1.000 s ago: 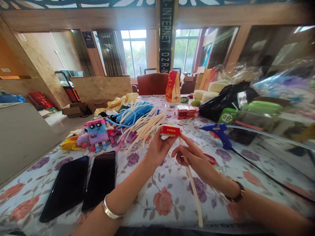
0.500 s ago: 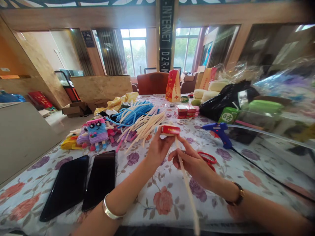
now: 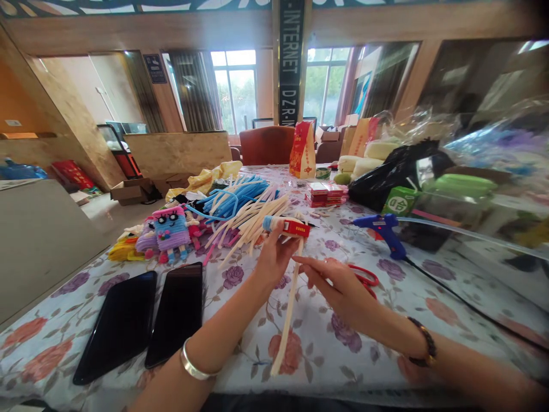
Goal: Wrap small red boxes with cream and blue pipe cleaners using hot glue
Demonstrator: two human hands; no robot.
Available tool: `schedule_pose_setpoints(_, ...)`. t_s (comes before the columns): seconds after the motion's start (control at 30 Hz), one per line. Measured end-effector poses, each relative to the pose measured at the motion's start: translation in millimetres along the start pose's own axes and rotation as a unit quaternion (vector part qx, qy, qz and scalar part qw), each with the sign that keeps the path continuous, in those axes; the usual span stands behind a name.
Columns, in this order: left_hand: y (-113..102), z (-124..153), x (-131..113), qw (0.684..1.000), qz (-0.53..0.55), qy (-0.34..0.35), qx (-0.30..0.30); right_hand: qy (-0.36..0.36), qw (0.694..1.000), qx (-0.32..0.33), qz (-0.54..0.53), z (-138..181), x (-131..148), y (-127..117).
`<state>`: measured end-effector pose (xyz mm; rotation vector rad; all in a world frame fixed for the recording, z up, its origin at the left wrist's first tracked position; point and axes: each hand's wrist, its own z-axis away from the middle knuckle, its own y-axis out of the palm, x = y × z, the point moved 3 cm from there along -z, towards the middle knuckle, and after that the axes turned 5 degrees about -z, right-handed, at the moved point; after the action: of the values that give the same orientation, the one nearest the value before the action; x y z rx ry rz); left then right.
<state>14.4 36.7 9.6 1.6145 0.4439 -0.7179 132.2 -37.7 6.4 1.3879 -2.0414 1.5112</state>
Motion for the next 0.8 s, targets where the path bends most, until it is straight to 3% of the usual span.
schedule_pose_setpoints(0.07,0,1,2,1.0,-0.008,0.009,0.0,-0.058,0.988,-0.059,0.131,-2,4,-11)
schedule_pose_setpoints(0.17,1,3,5,1.0,-0.021,0.011,-0.004,-0.158,0.931,-0.138,0.299,-7,14,-24)
schedule_pose_setpoints(0.27,2,6,9,1.0,-0.03,0.003,-0.004,-0.195,0.866,-0.164,0.43,-16,20,-27)
schedule_pose_setpoints(0.33,4,8,10,1.0,-0.031,-0.003,0.0,-0.201,0.842,-0.159,0.475,-22,20,-26)
schedule_pose_setpoints(0.5,9,12,13,1.0,-0.013,-0.015,0.009,-0.217,0.826,-0.123,0.505,-33,7,-18)
schedule_pose_setpoints(0.8,9,15,13,1.0,-0.022,-0.015,-0.015,-0.247,0.834,-0.112,0.481,-34,-5,-10)
